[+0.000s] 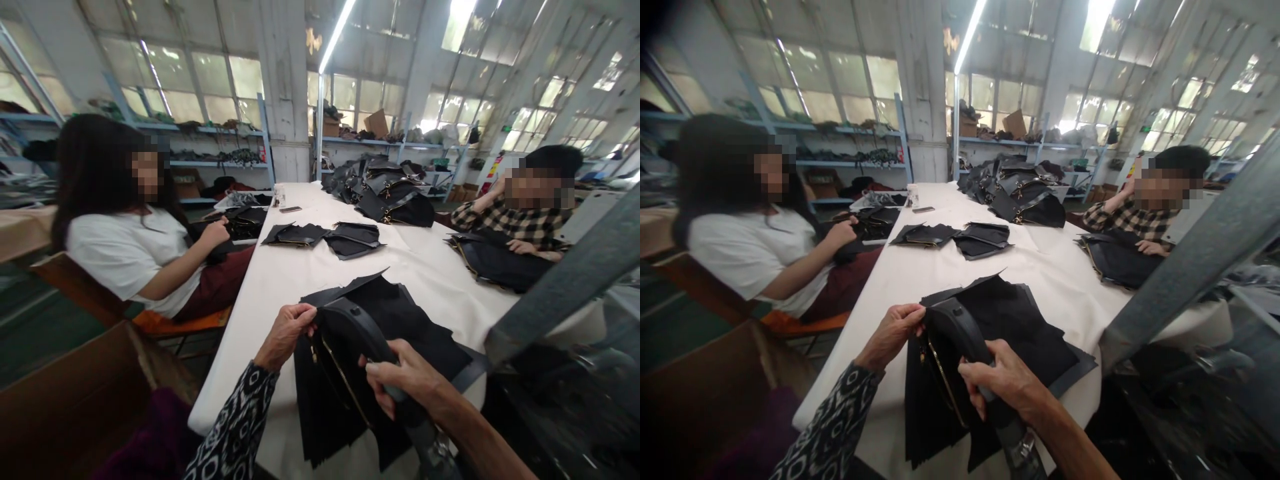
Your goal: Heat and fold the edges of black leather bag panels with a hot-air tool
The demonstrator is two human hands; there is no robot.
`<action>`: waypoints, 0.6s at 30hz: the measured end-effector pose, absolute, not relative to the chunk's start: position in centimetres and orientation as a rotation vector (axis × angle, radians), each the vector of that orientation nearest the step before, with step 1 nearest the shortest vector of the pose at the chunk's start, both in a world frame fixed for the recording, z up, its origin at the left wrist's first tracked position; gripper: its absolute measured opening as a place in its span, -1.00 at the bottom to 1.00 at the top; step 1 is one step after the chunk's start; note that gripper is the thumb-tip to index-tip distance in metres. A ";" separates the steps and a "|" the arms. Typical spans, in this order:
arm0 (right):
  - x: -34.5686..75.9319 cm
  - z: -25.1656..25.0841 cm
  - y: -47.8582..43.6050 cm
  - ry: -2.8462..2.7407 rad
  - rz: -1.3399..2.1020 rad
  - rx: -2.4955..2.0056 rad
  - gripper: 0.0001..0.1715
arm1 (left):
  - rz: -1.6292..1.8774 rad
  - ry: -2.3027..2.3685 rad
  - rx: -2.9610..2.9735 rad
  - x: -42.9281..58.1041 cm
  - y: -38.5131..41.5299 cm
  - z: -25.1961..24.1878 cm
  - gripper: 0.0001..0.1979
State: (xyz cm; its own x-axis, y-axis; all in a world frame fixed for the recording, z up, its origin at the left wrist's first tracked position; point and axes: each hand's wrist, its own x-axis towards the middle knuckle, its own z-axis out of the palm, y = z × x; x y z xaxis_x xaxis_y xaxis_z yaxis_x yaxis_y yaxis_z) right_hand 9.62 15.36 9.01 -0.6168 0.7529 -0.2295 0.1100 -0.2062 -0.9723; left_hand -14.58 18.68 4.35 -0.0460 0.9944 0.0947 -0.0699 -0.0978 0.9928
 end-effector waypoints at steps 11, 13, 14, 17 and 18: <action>11.3 7.6 13.9 -1.633 1.871 -0.981 -0.67 | 1.439 1.137 1.049 -13.4 17.9 3.3 -0.72; 11.5 7.6 13.3 -1.628 1.870 -1.010 -0.68 | 1.467 1.155 1.025 -13.6 18.0 3.1 -0.72; 11.6 7.8 13.0 -1.623 1.869 -1.025 -0.68 | 1.484 1.168 1.013 -13.7 18.1 3.1 -0.72; 12.4 8.2 11.9 -1.620 1.878 -1.074 -0.65 | 1.551 1.221 0.974 -14.6 18.8 3.5 -0.71; 12.8 8.3 11.5 -1.624 1.887 -1.091 -0.62 | 1.579 1.244 0.962 -15.0 19.2 3.7 -0.70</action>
State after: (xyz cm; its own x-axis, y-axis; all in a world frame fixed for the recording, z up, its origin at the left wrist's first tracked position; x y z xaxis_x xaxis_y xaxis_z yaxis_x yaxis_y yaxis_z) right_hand 12.77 11.47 8.34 -0.6036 0.7439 -0.2868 0.1726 -0.2292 -0.9579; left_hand -14.98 19.16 3.72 -0.3111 0.9490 0.0510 -0.1729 -0.1093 0.9789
